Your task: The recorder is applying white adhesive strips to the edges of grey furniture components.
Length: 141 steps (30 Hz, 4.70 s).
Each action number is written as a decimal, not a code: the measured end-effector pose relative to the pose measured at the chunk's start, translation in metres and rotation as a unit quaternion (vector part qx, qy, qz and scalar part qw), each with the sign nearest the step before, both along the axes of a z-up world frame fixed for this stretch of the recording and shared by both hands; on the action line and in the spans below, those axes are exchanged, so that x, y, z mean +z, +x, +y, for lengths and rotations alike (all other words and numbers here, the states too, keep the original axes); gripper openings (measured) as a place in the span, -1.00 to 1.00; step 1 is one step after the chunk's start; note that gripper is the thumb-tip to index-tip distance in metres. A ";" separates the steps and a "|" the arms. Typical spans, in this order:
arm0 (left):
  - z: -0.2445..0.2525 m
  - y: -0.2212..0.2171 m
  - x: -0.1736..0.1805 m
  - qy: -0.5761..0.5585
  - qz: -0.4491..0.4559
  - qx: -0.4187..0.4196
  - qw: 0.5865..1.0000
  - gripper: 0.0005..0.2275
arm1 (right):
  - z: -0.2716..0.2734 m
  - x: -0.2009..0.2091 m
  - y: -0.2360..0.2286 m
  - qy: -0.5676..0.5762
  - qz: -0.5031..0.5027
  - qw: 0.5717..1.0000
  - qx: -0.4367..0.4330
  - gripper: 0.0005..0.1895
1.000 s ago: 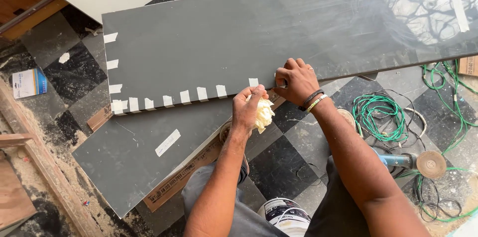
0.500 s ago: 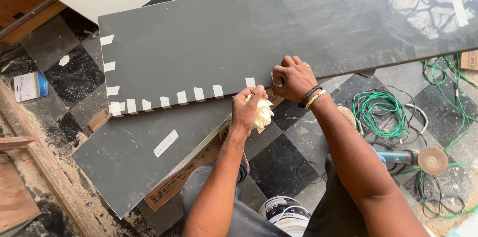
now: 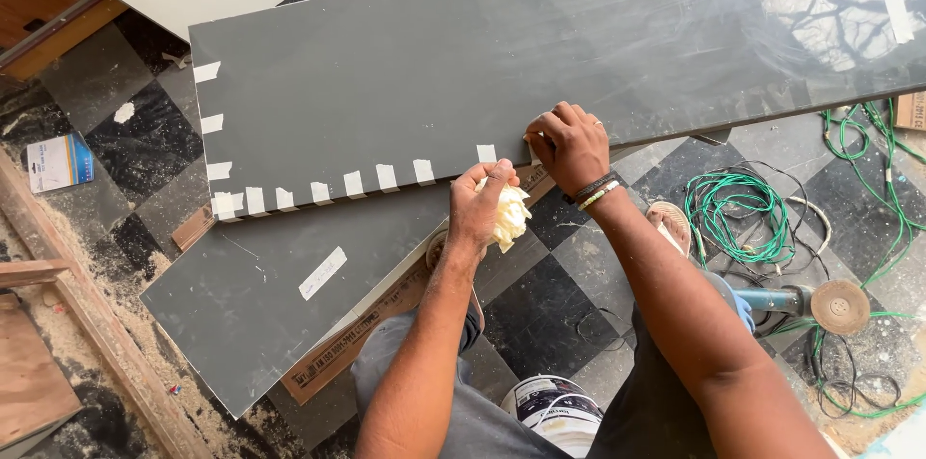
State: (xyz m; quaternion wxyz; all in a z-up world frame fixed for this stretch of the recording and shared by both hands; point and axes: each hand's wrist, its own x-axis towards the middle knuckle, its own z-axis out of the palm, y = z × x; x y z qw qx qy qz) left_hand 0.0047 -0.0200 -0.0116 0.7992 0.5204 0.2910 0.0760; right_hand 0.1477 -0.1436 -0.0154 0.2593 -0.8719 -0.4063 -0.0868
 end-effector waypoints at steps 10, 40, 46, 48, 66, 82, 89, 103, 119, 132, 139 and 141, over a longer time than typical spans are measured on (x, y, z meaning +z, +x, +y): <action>0.007 0.001 0.004 0.004 -0.002 0.003 1.000 -0.67 | -0.023 0.006 0.006 -0.040 0.023 0.998 0.038 -0.84; -0.005 0.004 0.033 0.036 -0.051 -0.214 0.975 -0.65 | -0.060 0.015 -0.002 -0.177 0.435 0.855 0.220 -0.78; -0.018 0.021 0.012 0.000 0.014 -0.245 0.969 -0.74 | -0.081 0.002 0.011 -0.059 0.535 0.820 0.193 -0.76; -0.021 0.025 -0.006 -0.086 -0.056 -0.167 0.981 -0.76 | -0.081 -0.009 0.011 0.036 0.553 0.814 0.175 -0.75; -0.030 0.016 0.024 0.004 -0.224 -0.174 0.959 -0.33 | -0.044 0.062 -0.054 0.303 0.299 0.893 0.149 -0.30; -0.049 0.020 0.015 -0.126 -0.209 -0.193 0.950 -0.07 | -0.053 0.007 -0.054 0.431 0.492 0.754 0.064 -0.46; -0.055 0.029 0.001 -0.273 -0.258 0.021 0.927 -0.20 | -0.034 0.028 -0.086 0.435 0.467 0.765 0.085 -0.45; -0.102 -0.001 0.042 0.259 -0.318 -0.070 0.909 0.03 | -0.061 0.002 -0.018 0.490 0.422 0.757 -0.094 -0.81; -0.066 0.026 0.000 0.021 -0.150 0.044 0.988 -0.73 | -0.033 0.057 -0.066 0.353 0.348 0.859 0.125 -0.44; -0.061 0.027 0.000 0.076 -0.131 0.005 0.988 -0.22 | -0.038 0.071 -0.074 0.216 0.145 0.962 0.088 -0.35; -0.054 0.027 0.008 -0.009 -0.192 -0.024 0.981 -0.10 | -0.033 0.065 -0.076 0.250 0.164 0.946 0.126 -0.41; -0.052 0.025 0.014 -0.004 -0.203 -0.024 0.979 -0.09 | -0.031 0.058 -0.076 0.286 0.214 0.923 0.143 -0.40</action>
